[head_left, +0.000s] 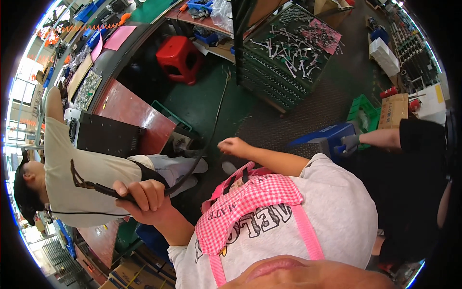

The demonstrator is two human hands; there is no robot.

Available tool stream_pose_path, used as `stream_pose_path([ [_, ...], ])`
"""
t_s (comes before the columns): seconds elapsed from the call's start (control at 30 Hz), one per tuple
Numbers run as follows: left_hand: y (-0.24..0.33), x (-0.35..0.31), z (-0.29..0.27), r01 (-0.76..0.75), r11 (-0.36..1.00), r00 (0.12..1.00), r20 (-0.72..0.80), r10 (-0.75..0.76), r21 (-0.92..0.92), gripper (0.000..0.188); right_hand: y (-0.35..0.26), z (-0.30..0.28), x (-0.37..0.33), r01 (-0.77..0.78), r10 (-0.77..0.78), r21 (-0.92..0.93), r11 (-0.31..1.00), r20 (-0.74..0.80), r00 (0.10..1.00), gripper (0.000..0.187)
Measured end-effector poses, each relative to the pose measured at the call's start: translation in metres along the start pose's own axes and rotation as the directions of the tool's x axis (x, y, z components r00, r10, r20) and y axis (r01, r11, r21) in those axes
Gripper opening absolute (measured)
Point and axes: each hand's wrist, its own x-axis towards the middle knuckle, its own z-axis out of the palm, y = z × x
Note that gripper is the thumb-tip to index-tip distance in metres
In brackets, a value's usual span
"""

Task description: Connecting electrical wires to a circuit breaker and securing them with a pneumatic screwdriver inside a welding machine case.

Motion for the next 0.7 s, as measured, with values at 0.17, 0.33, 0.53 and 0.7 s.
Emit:
stream_pose_path([
  [0.17,-0.017,0.044,-0.038,0.123,0.966,0.985,0.144,-0.092,-0.228,0.03,-0.018,-0.027,0.086,-0.404,0.443,0.727,0.555,0.152,0.883,0.102],
  [0.33,-0.02,0.104,-0.068,0.224,0.899,0.958,0.255,-0.131,-0.376,0.032,-0.051,-0.045,0.17,-0.325,0.428,0.768,0.552,0.074,0.901,0.06],
  [0.53,0.003,0.154,-0.124,0.22,0.943,0.96,0.225,-0.164,-0.25,0.023,-0.097,-0.099,0.284,-0.059,0.355,0.916,0.396,-0.094,0.93,0.044],
  [0.7,0.024,0.195,-0.152,0.397,0.875,0.763,0.629,-0.147,-0.277,0.029,-0.168,-0.158,0.377,-0.012,0.386,0.922,0.387,-0.15,0.91,0.042],
])
